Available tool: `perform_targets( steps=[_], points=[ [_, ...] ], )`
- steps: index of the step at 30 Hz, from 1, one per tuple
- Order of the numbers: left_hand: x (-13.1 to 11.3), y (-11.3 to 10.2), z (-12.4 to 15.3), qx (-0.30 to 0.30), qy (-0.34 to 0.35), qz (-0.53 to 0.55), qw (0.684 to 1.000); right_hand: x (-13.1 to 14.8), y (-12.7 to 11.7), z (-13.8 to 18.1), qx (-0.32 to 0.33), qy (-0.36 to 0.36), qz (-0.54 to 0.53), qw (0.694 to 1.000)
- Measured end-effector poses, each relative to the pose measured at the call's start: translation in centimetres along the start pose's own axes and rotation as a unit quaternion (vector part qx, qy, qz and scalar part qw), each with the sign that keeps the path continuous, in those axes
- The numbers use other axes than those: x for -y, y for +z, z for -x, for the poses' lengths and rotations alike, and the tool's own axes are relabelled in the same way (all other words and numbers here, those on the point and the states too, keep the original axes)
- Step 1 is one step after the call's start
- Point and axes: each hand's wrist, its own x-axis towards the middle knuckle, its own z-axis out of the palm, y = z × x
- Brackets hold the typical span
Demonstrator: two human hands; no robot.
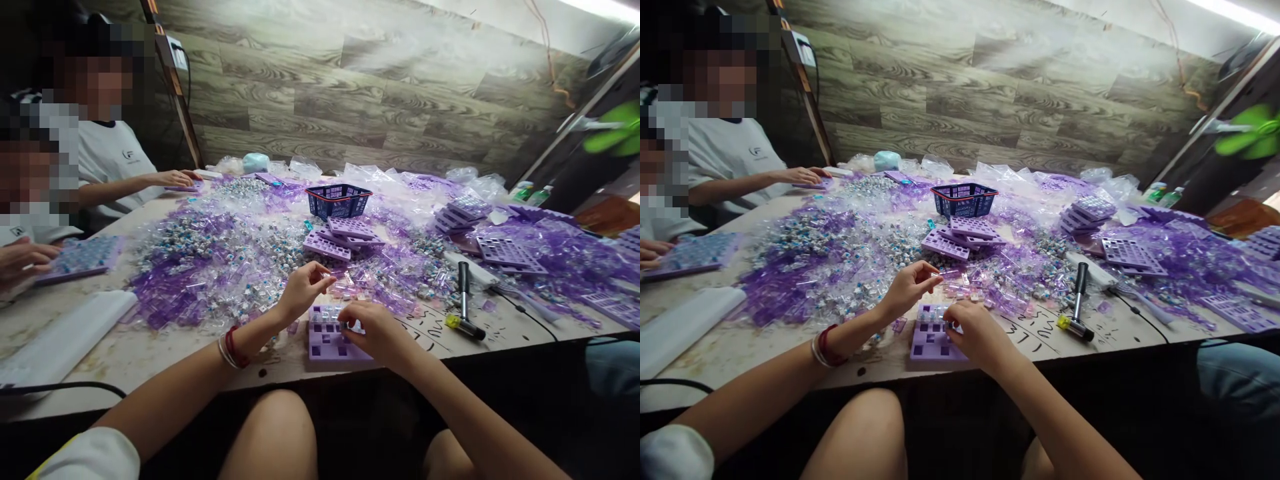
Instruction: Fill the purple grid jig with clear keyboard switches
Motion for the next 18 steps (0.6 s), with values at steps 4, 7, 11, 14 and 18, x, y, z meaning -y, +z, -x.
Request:
perform_targets(
  steps=[4, 7, 11, 14, 18],
  points=[
    [0.4, 0.1, 0.0, 0.009, 0.005, 0.002, 1.0, -0.5, 0.8, -0.3, 0.009, -0.011, -0.011, 1.0],
    [0.6, 0.2, 0.0, 0.016, 0.007, 0.004, 1.0, -0.9, 1.0, -0.3, 0.013, -0.029, -0.038, 0.999],
    [0.8, 0.2, 0.0, 0.025, 0.007, -0.001, 1.0, -1.1, 1.0, -0.1, 0.007, -0.037, -0.039, 0.999],
    [0.9, 0.2, 0.0, 0.028, 0.009, -0.009, 1.0, -1.0, 0.9, -0.1, -0.002, -0.035, -0.034, 0.999],
    [0.8, 0.2, 0.0, 0.027, 0.007, -0.013, 1.0, -0.7, 0.8, -0.3, -0.013, -0.022, -0.042, 0.999]
  ],
)
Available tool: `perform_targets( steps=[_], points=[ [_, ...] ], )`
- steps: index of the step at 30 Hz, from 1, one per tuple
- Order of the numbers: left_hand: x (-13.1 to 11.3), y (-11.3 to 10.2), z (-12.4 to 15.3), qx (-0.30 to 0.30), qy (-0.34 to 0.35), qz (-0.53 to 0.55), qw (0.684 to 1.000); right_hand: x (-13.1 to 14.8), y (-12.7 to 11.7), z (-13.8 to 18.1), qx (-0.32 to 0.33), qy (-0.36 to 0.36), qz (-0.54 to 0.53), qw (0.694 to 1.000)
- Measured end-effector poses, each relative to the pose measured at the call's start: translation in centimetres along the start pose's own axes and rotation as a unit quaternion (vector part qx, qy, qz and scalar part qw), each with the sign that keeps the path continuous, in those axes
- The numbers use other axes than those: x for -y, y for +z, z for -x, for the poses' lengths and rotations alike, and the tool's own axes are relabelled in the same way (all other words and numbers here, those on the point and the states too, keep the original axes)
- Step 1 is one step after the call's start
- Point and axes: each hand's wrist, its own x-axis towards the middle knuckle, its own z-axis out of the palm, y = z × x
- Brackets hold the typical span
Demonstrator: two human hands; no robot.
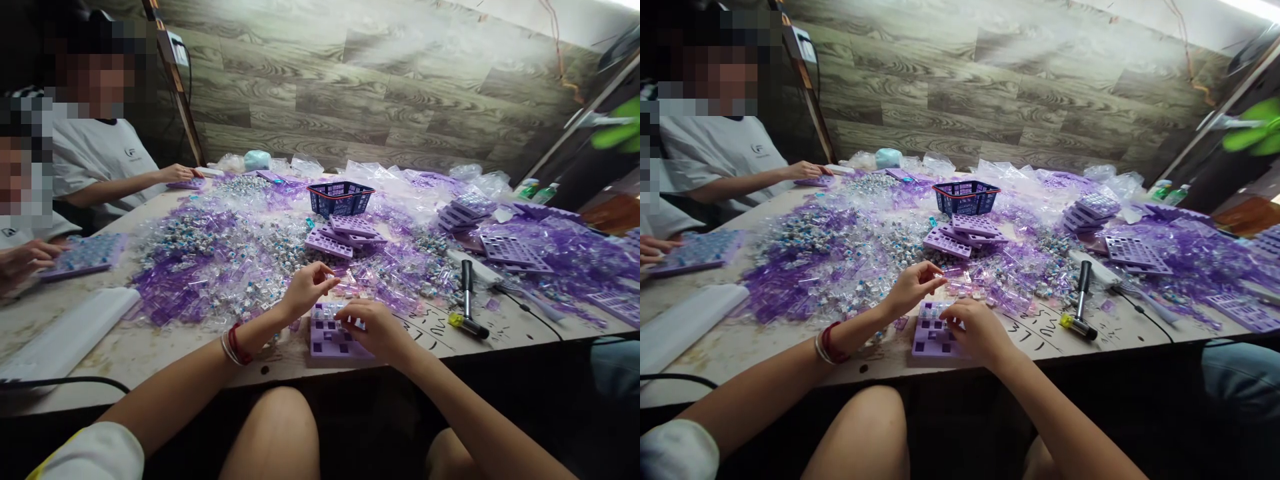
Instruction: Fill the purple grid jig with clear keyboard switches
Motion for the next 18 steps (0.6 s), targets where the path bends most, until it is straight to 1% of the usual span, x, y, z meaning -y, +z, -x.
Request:
perform_targets(
  steps=[7, 18],
  points=[
    [-0.29, 0.01, 0.05, 0.0, -0.002, -0.012, 1.0, -0.07, 0.05, -0.08, 0.01, 0.012, 0.028, 0.999],
    [-0.32, 0.0, 0.0, -0.002, 0.002, -0.015, 1.0, 0.14, 0.37, -0.03, 0.012, -0.03, 0.081, 0.996]
  ],
)
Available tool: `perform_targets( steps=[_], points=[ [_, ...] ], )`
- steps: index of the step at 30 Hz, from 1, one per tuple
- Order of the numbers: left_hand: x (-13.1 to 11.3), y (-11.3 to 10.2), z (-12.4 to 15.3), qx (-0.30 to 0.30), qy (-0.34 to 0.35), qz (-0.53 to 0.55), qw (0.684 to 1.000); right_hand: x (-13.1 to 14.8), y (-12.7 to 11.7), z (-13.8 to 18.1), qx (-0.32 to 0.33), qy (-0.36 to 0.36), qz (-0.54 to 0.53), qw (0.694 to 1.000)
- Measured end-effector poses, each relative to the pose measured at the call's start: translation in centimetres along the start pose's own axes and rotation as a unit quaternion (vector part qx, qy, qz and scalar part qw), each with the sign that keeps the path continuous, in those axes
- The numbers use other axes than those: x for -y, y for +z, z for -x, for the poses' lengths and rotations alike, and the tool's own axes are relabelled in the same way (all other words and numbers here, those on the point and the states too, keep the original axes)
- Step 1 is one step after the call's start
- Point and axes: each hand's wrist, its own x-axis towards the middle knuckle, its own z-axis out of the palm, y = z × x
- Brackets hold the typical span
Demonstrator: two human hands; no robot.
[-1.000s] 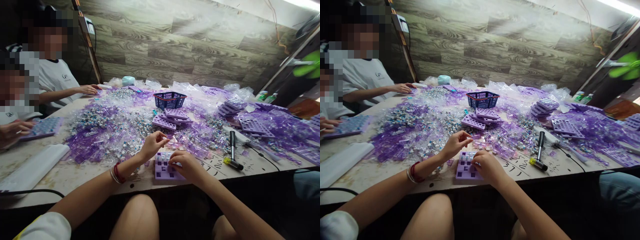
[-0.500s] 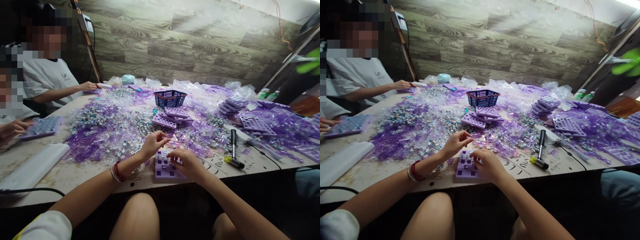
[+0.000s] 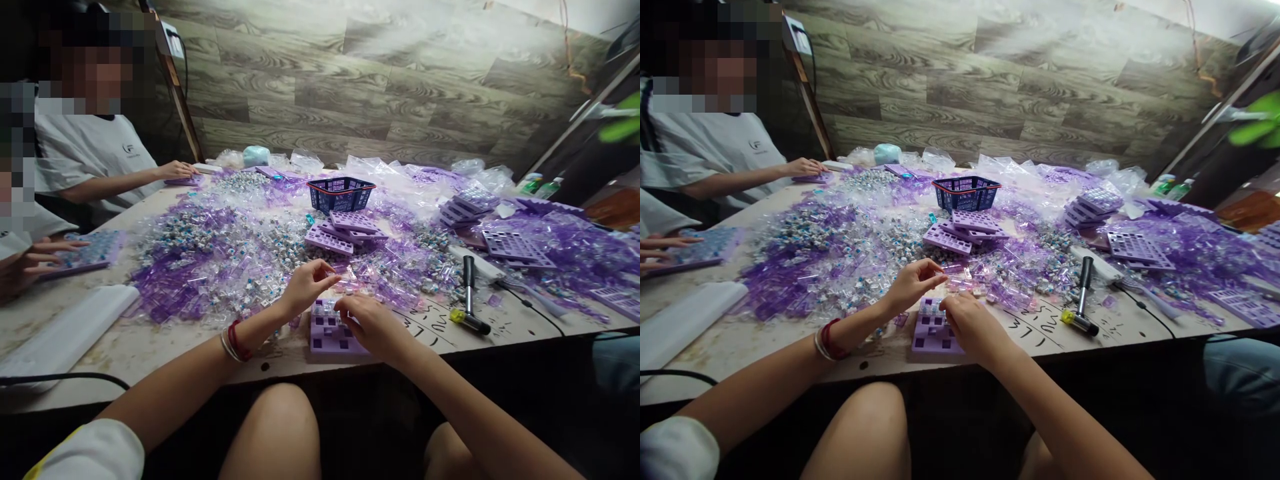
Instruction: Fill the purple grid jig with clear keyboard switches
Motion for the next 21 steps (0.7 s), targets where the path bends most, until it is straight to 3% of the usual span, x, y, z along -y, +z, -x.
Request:
perform_targets(
  steps=[9, 16, 21],
  points=[
    [-0.2, -0.2, 0.0, 0.011, -0.004, 0.001, 1.0, -0.2, -0.3, -0.1, 0.001, 0.021, -0.027, 0.999],
    [-0.6, 0.5, 0.3, 0.108, -0.056, 0.133, 0.984, -0.5, -1.8, 0.0, -0.15, 0.051, -0.064, 0.985],
    [-1.5, 0.6, 0.6, 0.172, -0.055, 0.176, 0.968, -0.7, -1.8, 0.1, -0.183, 0.027, -0.094, 0.978]
  ],
)
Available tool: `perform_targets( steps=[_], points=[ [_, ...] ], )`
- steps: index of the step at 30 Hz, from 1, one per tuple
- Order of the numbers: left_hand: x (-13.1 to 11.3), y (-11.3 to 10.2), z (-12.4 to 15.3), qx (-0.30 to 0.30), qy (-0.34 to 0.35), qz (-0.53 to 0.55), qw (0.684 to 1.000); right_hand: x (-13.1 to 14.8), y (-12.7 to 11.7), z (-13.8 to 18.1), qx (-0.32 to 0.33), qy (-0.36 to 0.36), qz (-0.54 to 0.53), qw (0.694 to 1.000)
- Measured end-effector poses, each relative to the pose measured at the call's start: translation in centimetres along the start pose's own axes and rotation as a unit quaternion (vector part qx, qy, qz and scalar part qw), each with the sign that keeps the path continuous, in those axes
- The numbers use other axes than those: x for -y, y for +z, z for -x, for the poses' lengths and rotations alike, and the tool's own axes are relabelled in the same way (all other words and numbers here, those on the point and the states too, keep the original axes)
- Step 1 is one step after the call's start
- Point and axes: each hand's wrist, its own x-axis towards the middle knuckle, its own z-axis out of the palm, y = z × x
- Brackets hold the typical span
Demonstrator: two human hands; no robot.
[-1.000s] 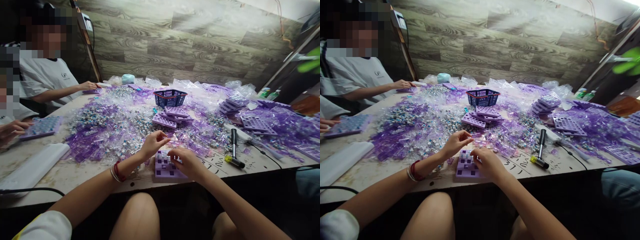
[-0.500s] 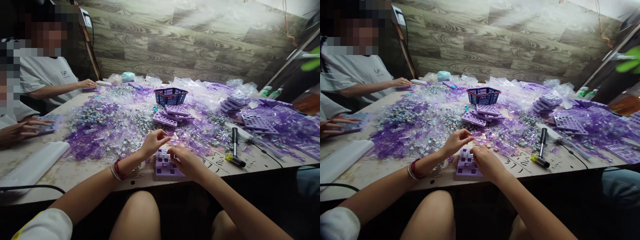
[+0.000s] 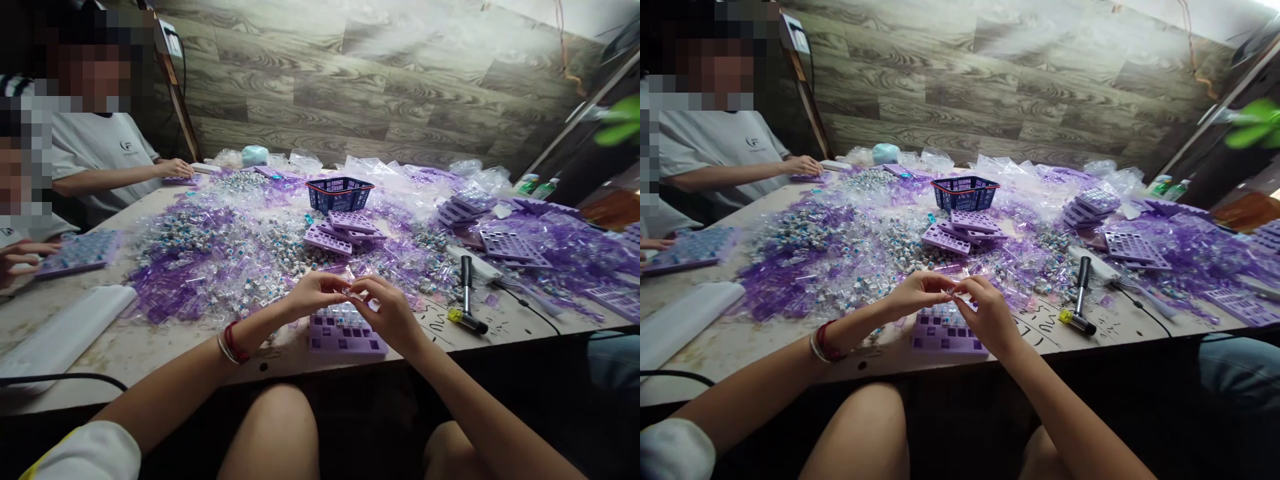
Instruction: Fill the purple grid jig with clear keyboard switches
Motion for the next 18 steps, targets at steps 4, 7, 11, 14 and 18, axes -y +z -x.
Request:
perform_targets(
  steps=[4, 7, 11, 14, 18],
  points=[
    [-0.4, 0.1, 0.2, 0.02, 0.0, -0.009, 1.0, -0.1, 0.0, 0.1, -0.016, -0.005, -0.003, 1.0],
    [-0.2, 0.1, 0.2, 0.029, 0.002, -0.012, 1.0, 0.0, 0.2, 0.1, -0.016, -0.007, 0.01, 1.0],
    [0.1, -0.3, 0.0, 0.035, 0.032, -0.049, 0.998, -0.1, 0.6, 0.2, -0.018, 0.005, 0.036, 0.999],
    [0.1, -1.1, -0.1, 0.025, 0.07, -0.136, 0.988, -0.2, 0.7, 0.4, 0.004, 0.022, 0.032, 0.999],
    [0.3, -2.1, -0.3, 0.069, 0.129, -0.235, 0.961, -0.4, 0.7, 0.6, 0.048, 0.005, 0.036, 0.998]
  ],
)
